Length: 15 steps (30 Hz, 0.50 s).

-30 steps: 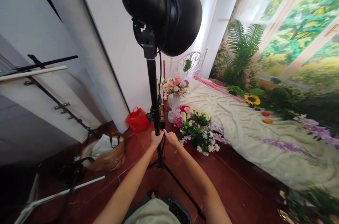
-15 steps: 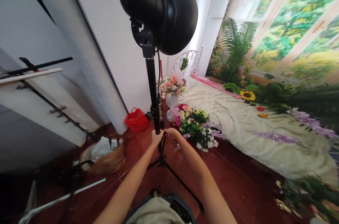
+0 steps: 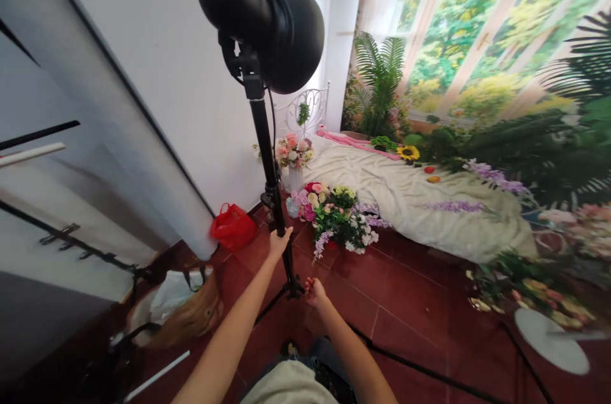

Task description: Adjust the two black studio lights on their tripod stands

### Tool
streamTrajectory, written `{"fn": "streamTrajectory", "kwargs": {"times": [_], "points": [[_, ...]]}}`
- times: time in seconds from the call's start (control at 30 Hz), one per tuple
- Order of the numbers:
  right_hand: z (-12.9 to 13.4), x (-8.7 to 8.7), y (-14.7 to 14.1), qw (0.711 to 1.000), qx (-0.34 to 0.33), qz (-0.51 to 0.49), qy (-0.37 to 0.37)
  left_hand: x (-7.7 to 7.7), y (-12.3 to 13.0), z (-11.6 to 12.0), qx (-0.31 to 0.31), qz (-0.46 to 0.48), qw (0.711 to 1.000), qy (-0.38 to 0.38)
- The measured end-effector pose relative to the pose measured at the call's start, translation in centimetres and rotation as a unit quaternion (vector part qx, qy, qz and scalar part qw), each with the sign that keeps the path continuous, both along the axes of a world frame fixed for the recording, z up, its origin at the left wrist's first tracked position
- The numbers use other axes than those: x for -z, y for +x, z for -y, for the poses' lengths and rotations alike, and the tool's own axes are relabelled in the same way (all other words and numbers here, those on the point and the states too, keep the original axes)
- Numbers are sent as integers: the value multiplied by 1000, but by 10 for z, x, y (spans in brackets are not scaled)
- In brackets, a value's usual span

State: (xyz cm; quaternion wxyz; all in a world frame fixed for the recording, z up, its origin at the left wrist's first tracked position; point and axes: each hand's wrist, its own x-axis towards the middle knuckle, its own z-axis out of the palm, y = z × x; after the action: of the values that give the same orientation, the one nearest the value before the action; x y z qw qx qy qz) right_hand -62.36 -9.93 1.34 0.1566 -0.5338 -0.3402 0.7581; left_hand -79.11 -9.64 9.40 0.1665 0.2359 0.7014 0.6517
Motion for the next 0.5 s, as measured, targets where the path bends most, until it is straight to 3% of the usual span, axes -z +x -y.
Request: {"fn": "streamTrajectory", "kwargs": {"times": [0.13,0.3,0.5], "points": [[18,20,30,991,109,-20,-71,2,-3,-1,18,-10,1000,7],[29,32,73,967,219,-48,-118,-1,-3,-5,-10,-35,999,-12],[30,31,172,945,304,-67,-97,-28,10,-8,-56,-47,993,-93]]}}
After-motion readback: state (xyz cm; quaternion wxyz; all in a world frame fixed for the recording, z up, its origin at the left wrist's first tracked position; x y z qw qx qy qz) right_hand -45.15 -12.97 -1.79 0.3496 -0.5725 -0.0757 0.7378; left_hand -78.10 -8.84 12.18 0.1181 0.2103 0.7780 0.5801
